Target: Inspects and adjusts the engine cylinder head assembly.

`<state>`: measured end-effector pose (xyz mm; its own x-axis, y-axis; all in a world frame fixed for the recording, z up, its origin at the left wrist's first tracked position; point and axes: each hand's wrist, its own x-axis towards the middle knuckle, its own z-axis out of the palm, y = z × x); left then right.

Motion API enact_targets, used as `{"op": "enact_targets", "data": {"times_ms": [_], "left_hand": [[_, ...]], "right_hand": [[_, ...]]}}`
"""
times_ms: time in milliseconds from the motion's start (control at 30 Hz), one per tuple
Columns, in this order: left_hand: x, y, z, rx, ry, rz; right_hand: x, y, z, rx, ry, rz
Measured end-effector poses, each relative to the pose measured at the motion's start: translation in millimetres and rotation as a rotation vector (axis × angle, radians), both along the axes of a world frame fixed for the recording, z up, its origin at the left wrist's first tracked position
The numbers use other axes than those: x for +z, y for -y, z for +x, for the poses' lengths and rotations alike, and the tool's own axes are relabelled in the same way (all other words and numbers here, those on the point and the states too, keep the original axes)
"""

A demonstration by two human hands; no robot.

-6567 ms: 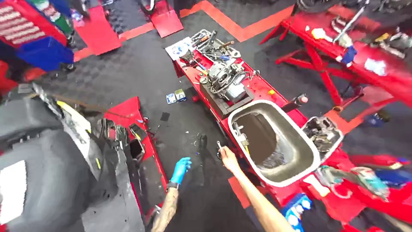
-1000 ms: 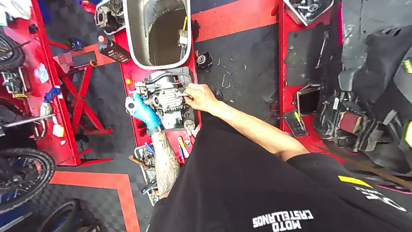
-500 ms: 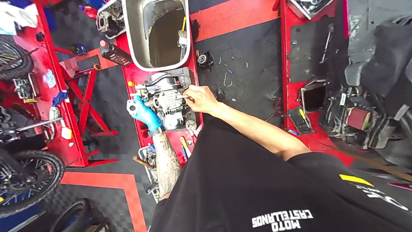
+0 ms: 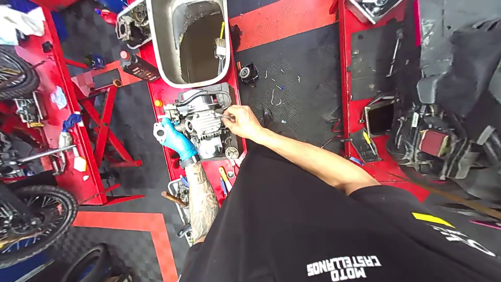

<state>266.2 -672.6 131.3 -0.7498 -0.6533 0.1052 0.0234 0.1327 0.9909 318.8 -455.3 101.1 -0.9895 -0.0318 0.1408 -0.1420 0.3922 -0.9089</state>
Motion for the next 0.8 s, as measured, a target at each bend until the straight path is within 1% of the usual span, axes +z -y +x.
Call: {"op": "enact_targets", "data": {"times_ms": [67,133,233,333,500,600,700,733,767,800], "left_hand": [[4.1,-3.4,7.1,-0.022,0.039,-0.032],[3.2,-3.4,0.1,-0.012,-0.006,-0.017],[-1.0,0.4,-6.2,0.02,-0.039,0.013],[-0.8,0.7,-6.2,0.007,-0.027,0.012],[-4.5,3.9,-7.2,-0.004,-0.067,-0.011],[-1.0,1.2,-5.5,0.016,-0.04,-0.022],[0.9,-1.3,-4.9,0.012,-0.027,-0.032],[1.4,-1.6,-4.8,0.008,-0.029,-0.039],[1.8,-1.0,-4.4,0.002,-0.032,-0.041],[2.5,-0.6,-3.5,-0.013,-0.029,-0.035]], "right_hand": [[-0.2,0.5,1.9,-0.035,0.041,-0.045],[-4.8,-0.7,5.2,-0.063,-0.043,-0.056],[-12.0,-3.3,3.3,-0.037,-0.168,-0.009],[-17.5,-1.4,0.1,-0.026,-0.27,0.043],[-13.0,-0.2,0.5,-0.003,-0.285,0.075],[-8.9,0.1,0.9,0.013,-0.166,0.058],[0.9,3.9,2.3,-0.037,0.053,-0.037],[10.7,5.7,2.7,-0.06,0.155,-0.08],[28.2,7.1,3.7,-0.079,0.281,-0.116],[53.4,7.5,4.4,-0.086,0.43,-0.151]]}}
